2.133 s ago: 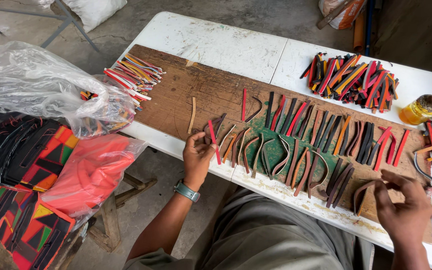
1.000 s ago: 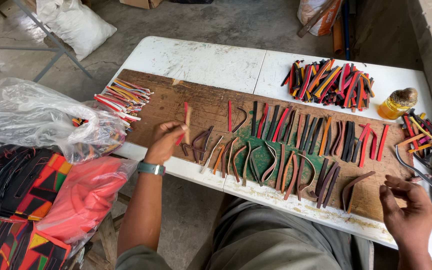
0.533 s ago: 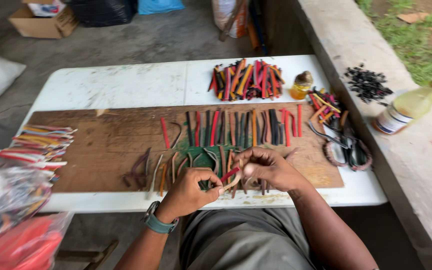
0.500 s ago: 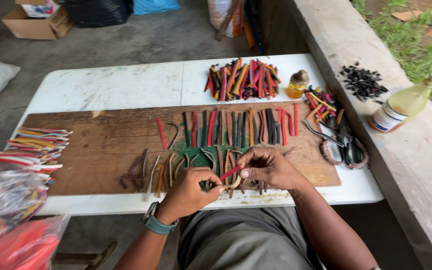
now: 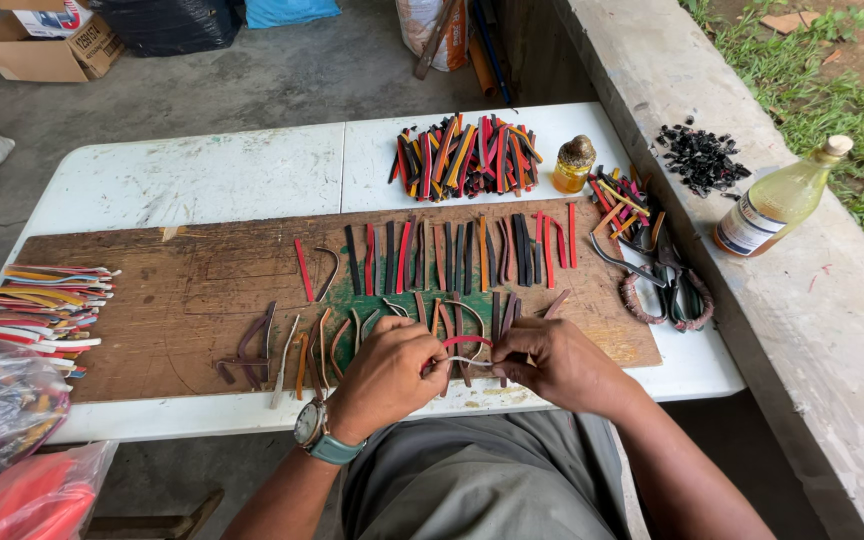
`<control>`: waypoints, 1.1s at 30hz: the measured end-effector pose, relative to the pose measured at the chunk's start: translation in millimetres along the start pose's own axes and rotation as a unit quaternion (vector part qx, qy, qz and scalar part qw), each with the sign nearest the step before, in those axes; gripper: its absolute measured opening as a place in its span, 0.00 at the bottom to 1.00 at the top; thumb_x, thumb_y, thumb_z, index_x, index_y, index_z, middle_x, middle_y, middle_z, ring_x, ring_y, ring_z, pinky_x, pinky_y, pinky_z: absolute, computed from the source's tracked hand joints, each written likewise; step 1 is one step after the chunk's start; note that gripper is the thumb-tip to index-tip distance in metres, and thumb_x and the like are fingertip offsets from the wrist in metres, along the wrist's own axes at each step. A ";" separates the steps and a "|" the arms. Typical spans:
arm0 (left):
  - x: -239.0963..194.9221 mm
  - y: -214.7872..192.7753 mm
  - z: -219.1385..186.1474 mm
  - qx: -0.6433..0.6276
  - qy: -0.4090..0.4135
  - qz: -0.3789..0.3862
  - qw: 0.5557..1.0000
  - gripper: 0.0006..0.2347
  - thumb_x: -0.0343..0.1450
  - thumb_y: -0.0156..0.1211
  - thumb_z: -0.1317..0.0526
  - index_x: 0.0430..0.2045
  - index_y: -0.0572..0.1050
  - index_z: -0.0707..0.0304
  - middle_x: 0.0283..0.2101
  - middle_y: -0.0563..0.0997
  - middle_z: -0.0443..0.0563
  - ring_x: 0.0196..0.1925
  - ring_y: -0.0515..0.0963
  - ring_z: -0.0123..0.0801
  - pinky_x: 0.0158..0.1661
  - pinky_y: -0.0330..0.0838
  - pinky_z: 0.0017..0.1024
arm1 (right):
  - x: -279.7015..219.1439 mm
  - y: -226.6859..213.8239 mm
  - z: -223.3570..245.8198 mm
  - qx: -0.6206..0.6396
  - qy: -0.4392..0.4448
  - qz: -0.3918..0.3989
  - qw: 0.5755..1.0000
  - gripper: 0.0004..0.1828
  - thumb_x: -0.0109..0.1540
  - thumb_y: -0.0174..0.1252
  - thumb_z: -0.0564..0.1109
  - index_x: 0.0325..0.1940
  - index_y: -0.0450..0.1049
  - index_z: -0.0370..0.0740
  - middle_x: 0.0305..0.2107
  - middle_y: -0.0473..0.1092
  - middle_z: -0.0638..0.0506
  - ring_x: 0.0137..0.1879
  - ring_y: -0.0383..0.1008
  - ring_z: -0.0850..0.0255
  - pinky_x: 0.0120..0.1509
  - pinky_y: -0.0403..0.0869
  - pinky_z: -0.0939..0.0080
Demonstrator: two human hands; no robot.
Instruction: The person sits at a table and repeatedly picks up thin colored strips, aligns them, and places them back on a wooden board. The person handles the strips one at a time, occasionally adjusting their position on the board.
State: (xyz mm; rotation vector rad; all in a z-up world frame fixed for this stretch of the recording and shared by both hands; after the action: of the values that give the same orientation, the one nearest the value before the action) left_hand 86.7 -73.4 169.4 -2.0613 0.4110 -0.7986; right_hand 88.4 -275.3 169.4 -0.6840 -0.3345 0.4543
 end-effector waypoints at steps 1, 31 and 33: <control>0.3 3.7 -1.6 0.012 0.007 0.010 1.000 0.03 0.64 0.66 0.65 0.20 0.78 0.62 0.25 0.80 0.49 0.34 0.80 0.39 0.48 0.69 0.39 | -3.3 3.0 -3.3 0.006 0.008 0.007 1.000 0.07 0.57 0.67 0.40 0.39 0.81 0.39 0.32 0.79 0.50 0.36 0.81 0.56 0.40 0.76 0.60; 10.3 53.0 -1.2 -0.555 -0.142 -0.042 0.819 0.20 0.68 0.58 0.79 0.56 0.72 0.74 0.58 0.76 0.54 0.51 0.82 0.30 0.51 0.83 0.26 | -26.9 54.2 -82.2 0.510 0.083 -0.097 0.851 0.31 0.60 0.65 0.35 0.68 0.69 0.34 0.32 0.76 0.48 0.39 0.79 0.60 0.48 0.80 0.58; 10.4 52.5 -2.2 -0.557 -0.148 -0.043 0.816 0.21 0.68 0.58 0.80 0.57 0.72 0.74 0.58 0.75 0.54 0.50 0.82 0.30 0.51 0.83 0.27 | -27.9 53.3 -82.4 0.502 0.079 -0.103 0.855 0.32 0.60 0.65 0.36 0.68 0.69 0.34 0.31 0.76 0.48 0.38 0.80 0.60 0.48 0.80 0.58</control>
State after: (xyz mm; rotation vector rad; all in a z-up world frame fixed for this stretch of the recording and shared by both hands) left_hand 93.1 -110.5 131.3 -3.2526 0.7160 -0.2203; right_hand 85.2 -296.3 69.6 0.3426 0.0181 0.3033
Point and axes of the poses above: each hand's wrist, its own x-axis towards the middle knuckle, its own y-axis out of the palm, z = x × y, the point moved 5 cm from there along x, towards the middle knuckle
